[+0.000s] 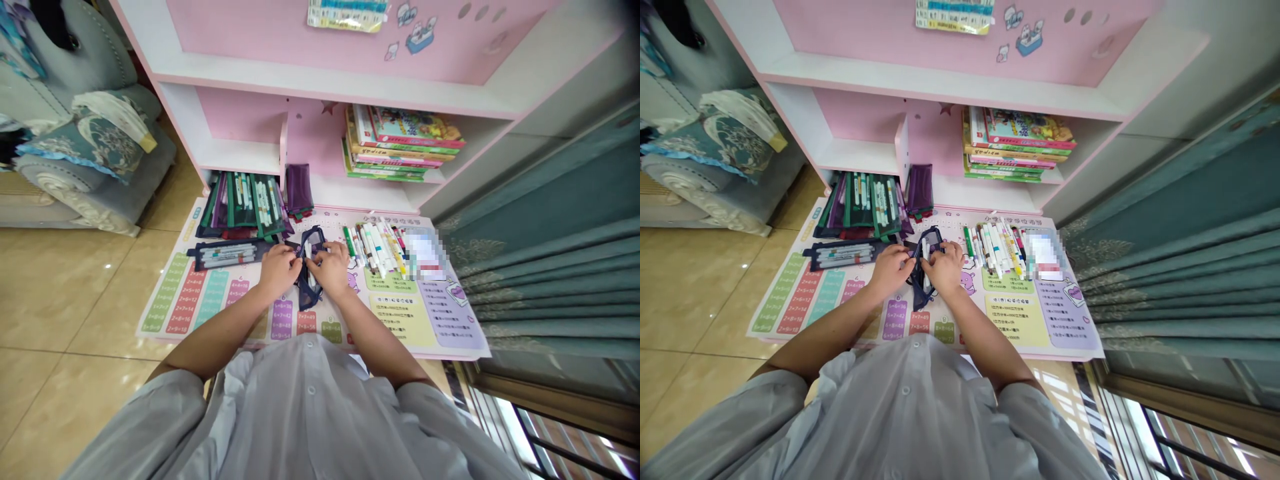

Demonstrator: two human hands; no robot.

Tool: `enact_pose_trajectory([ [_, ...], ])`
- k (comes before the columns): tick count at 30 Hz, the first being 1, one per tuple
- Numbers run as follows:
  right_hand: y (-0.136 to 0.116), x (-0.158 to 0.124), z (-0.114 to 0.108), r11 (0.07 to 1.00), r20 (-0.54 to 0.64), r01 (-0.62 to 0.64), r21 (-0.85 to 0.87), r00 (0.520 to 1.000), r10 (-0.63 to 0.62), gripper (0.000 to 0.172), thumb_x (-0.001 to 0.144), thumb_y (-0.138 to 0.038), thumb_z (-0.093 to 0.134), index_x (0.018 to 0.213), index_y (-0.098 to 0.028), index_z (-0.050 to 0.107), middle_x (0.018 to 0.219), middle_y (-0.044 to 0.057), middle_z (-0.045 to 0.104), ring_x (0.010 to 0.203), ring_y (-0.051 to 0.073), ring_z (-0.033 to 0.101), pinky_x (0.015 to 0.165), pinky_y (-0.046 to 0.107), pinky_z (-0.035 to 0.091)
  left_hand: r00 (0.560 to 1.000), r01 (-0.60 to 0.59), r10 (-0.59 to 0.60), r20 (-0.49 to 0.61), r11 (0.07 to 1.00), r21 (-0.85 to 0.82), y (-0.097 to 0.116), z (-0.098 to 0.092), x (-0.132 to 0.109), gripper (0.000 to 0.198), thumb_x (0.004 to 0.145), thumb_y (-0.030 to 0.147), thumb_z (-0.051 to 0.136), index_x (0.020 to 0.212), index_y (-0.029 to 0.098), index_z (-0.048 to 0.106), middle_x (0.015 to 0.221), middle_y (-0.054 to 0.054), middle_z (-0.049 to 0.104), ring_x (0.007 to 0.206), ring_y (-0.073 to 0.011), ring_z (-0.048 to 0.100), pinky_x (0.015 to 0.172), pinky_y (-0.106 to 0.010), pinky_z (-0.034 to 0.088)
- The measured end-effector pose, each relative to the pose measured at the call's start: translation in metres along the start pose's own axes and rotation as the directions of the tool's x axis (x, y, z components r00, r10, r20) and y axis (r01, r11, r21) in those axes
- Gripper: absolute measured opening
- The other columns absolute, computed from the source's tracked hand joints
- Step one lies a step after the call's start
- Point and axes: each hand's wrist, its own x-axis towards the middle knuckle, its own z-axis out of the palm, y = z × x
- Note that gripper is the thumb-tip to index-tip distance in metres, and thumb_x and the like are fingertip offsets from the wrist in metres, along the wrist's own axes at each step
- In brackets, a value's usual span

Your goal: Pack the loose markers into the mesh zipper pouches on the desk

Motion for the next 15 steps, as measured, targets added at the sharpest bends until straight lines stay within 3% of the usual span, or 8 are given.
enact_pose_trajectory([
  [4,0.01,0.007,-0.003,0.996,-0.089,0.029,0.082,0.996,-0.021,0.026,0.083,-0.038,0.065,0.065,-0.021,0.068,0.112,0.011,0.062,0.118,0.028,0.05,0.109,0.046,0.035,1.0,0.004,-0.004,-0.005,1.0,-0.002,-0.001,0.0,0.0,0.026,0.088,0.03,0.053,0.073,0.02,0.072,0.112,-0.008,0.07,0.113,-0.0255,0.059,0.1,-0.042,0.047],
  [7,0.028,0.018,-0.01,0.997,-0.175,-0.04,0.063,0.983,0.051,0.024,0.084,-0.039,0.063,0.074,-0.019,0.071,0.115,0.014,0.061,0.118,0.028,0.052,0.111,0.047,0.033,1.0,0.0,0.0,-0.003,1.0,-0.003,-0.003,0.0,0.0,0.028,0.089,0.031,0.052,0.073,0.02,0.072,0.113,-0.008,0.07,0.114,-0.0258,0.059,0.1,-0.043,0.047],
  [12,0.065,0.032,-0.017,0.973,-0.201,-0.205,-0.108,0.963,0.181,0.029,0.081,-0.035,0.061,0.098,-0.014,0.071,0.135,0.021,0.05,0.14,0.041,0.029,0.11,0.063,0.028,1.0,-0.003,0.003,-0.003,1.0,-0.009,-0.004,0.001,0.0,0.027,0.088,0.03,0.052,0.073,0.021,0.072,0.112,-0.008,0.069,0.114,-0.0257,0.059,0.099,-0.043,0.047],
  [15,0.077,0.033,-0.017,0.953,-0.191,-0.252,-0.168,0.957,0.219,0.029,0.08,-0.031,0.061,0.099,-0.012,0.07,0.143,0.022,0.044,0.145,0.045,0.018,0.11,0.067,0.025,1.0,-0.006,0.006,-0.004,1.0,-0.009,-0.003,0.001,0.0,0.027,0.088,0.03,0.052,0.072,0.02,0.072,0.111,-0.008,0.069,0.114,-0.0256,0.059,0.099,-0.042,0.047],
])
